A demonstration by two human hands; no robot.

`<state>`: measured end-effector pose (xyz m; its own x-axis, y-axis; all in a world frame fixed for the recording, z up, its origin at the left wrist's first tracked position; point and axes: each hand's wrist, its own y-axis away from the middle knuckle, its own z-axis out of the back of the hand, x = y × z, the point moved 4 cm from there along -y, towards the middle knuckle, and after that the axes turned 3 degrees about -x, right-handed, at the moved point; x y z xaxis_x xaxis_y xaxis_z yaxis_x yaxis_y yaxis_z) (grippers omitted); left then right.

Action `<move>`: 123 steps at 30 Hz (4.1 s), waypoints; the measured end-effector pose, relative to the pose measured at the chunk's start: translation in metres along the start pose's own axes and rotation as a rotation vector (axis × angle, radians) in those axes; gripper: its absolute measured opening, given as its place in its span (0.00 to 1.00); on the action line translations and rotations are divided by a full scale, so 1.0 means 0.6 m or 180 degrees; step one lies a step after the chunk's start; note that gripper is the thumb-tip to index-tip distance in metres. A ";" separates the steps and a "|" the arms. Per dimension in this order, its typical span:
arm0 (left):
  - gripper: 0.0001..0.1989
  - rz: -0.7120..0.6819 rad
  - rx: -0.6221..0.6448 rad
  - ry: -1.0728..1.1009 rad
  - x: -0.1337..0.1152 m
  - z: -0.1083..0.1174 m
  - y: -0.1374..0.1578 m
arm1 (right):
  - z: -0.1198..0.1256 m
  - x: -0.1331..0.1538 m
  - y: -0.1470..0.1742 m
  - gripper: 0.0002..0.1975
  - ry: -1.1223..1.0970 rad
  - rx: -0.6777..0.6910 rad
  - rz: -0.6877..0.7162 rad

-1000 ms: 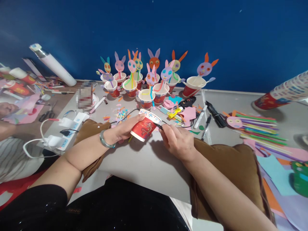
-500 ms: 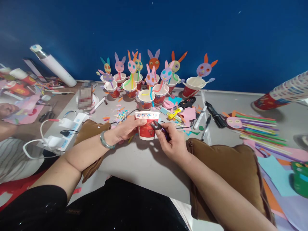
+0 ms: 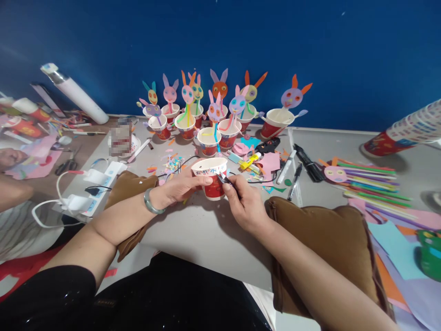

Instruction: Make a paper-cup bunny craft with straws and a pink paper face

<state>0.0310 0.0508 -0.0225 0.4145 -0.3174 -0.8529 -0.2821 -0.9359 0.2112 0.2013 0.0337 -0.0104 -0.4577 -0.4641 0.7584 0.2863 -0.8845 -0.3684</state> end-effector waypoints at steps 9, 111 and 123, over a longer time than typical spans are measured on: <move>0.31 0.0151 0.0219 0.0053 0.002 -0.001 -0.002 | 0.005 -0.003 -0.002 0.14 -0.0043 0.0043 0.0000; 0.28 -0.0679 0.0038 -0.0875 -0.007 -0.001 0.005 | 0.018 -0.018 0.002 0.14 0.1541 -0.0770 0.0780; 0.29 -0.0809 -0.0097 -0.0975 -0.004 0.004 0.004 | 0.014 -0.014 0.005 0.11 0.1607 -0.0689 0.0823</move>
<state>0.0275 0.0496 -0.0209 0.1893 -0.0192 -0.9817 -0.1761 -0.9843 -0.0147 0.2132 0.0353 -0.0131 -0.7541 -0.5841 0.3003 0.2881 -0.7051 -0.6479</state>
